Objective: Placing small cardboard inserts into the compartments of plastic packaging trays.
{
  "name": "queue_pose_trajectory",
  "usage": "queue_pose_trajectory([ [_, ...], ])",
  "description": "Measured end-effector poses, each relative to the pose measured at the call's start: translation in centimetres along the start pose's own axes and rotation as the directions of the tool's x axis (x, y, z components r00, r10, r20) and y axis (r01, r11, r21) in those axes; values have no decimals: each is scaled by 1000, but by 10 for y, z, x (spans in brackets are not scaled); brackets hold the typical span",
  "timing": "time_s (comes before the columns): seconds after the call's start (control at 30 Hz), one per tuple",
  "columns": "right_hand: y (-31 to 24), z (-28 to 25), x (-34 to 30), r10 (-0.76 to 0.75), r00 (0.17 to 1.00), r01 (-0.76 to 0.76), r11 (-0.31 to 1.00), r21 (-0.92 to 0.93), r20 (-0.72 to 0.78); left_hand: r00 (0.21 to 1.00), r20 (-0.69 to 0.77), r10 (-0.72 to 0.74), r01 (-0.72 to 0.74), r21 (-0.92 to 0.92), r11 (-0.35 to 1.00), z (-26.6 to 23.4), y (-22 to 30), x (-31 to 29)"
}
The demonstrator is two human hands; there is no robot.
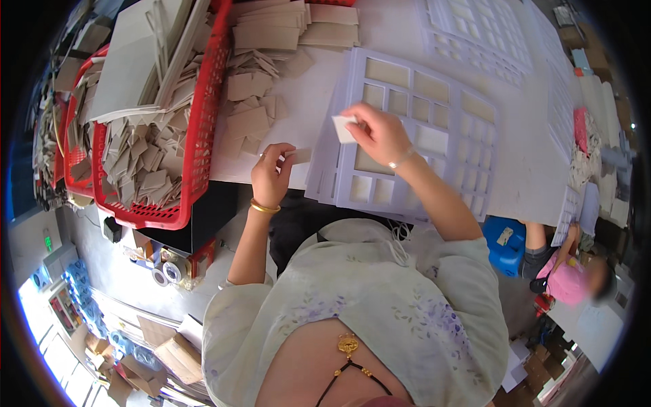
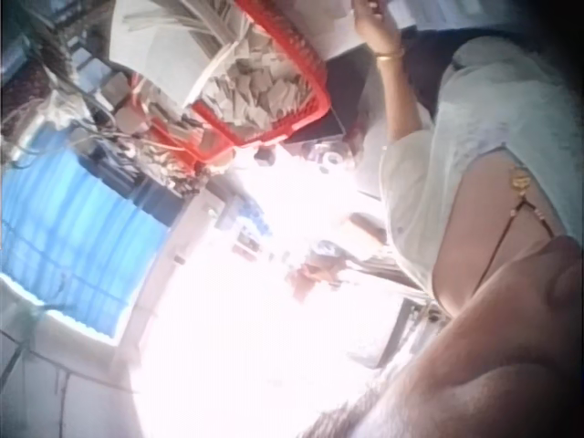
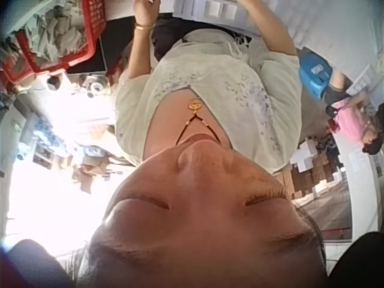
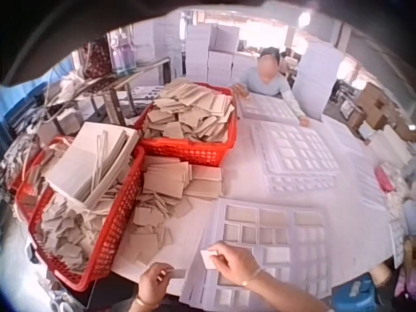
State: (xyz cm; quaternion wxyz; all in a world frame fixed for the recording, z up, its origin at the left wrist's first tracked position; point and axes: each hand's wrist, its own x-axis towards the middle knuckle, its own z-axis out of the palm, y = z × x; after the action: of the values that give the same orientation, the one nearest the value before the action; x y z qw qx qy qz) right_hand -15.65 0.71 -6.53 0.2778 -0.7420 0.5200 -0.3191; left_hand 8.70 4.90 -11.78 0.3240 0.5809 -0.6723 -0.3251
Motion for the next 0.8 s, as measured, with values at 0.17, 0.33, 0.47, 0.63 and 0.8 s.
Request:
queue_pose_trajectory([
  [0.17,15,-42,-85,313,944,-329,913,239,105,974,215,64,5,-308,952,6,45,0],
  [0.33,15,-39,-125,433,882,-470,822,320,184,875,413,251,-182,-198,963,39,68,1],
  [0.47,16,-27,-131,379,915,-402,882,246,138,862,438,253,-193,-177,965,50,70,0],
  [0.63,17,-26,-130,357,925,-380,883,277,131,847,467,254,-209,-147,967,54,76,0],
  [0.8,19,-21,-132,279,951,-296,945,139,130,849,450,278,-268,-87,959,62,73,-6],
])
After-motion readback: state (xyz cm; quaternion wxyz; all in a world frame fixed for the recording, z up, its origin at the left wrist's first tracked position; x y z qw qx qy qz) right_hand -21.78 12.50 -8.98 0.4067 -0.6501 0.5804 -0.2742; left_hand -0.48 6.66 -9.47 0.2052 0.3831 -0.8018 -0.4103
